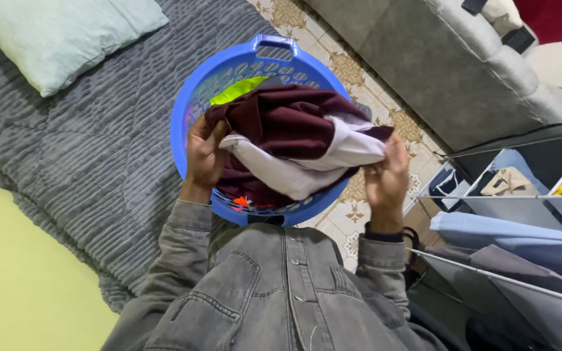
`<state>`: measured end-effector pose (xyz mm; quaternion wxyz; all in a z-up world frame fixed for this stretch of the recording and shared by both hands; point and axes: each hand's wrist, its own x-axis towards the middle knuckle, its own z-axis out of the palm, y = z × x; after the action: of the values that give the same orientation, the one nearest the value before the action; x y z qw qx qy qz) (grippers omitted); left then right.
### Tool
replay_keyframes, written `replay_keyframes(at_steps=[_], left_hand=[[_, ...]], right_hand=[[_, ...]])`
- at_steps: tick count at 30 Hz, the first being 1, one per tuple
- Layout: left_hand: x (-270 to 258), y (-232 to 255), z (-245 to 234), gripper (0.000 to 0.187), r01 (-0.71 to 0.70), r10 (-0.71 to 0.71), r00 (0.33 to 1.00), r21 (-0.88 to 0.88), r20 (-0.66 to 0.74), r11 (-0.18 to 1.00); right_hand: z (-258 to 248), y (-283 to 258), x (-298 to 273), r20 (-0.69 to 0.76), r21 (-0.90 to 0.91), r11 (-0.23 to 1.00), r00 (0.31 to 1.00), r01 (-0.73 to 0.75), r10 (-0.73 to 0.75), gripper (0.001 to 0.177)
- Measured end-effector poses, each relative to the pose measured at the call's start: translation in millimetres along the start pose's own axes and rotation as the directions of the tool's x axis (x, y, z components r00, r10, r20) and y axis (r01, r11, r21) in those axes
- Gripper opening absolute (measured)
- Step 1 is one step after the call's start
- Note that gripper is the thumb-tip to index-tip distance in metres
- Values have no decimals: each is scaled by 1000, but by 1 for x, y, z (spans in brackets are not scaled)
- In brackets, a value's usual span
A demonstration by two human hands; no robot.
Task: The person folds clothes by hand and places them into a laundry basket, retrieving additional garments from a shelf organizer.
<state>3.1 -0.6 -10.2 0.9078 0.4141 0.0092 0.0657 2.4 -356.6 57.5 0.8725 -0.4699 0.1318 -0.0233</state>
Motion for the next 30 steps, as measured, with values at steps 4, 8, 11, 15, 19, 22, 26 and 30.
replay_keyframes(at_steps=[4, 8, 11, 15, 19, 22, 26, 30], left_hand=[[8, -50, -48, 56, 230, -43, 950, 602, -308, 765], [-43, -75, -99, 57, 116, -140, 988, 904, -63, 412], [-70, -77, -110, 63, 15, -202, 977, 931, 64, 366], [-69, -54, -70, 52, 133, -235, 971, 906, -38, 402], [-48, -46, 1, 51, 214, -310, 951, 760, -17, 613], [-48, -63, 29, 56, 68, -317, 935, 802, 156, 594], [-56, -119, 38, 48, 5, -425, 839, 775, 340, 631], [-55, -152, 9, 33, 44, -554, 778, 854, 297, 519]], right_hand=[[-22, 48, -9, 18, 39, 995, 995, -96, 95, 34], [-31, 79, -37, -4, 3, 946, 946, -325, 325, 38], [-35, 82, -45, -17, 6, 927, 927, -374, 374, 38], [-45, 69, -46, 287, 137, 955, 934, -262, 214, 29], [-19, 48, -47, 284, -84, 989, 948, -125, 144, 25], [12, 31, -52, 454, 34, 997, 890, -73, 49, 23], [38, 13, -63, 658, 275, 940, 752, -202, -31, 15], [51, 0, -58, 768, 318, 900, 638, -298, -60, 24]])
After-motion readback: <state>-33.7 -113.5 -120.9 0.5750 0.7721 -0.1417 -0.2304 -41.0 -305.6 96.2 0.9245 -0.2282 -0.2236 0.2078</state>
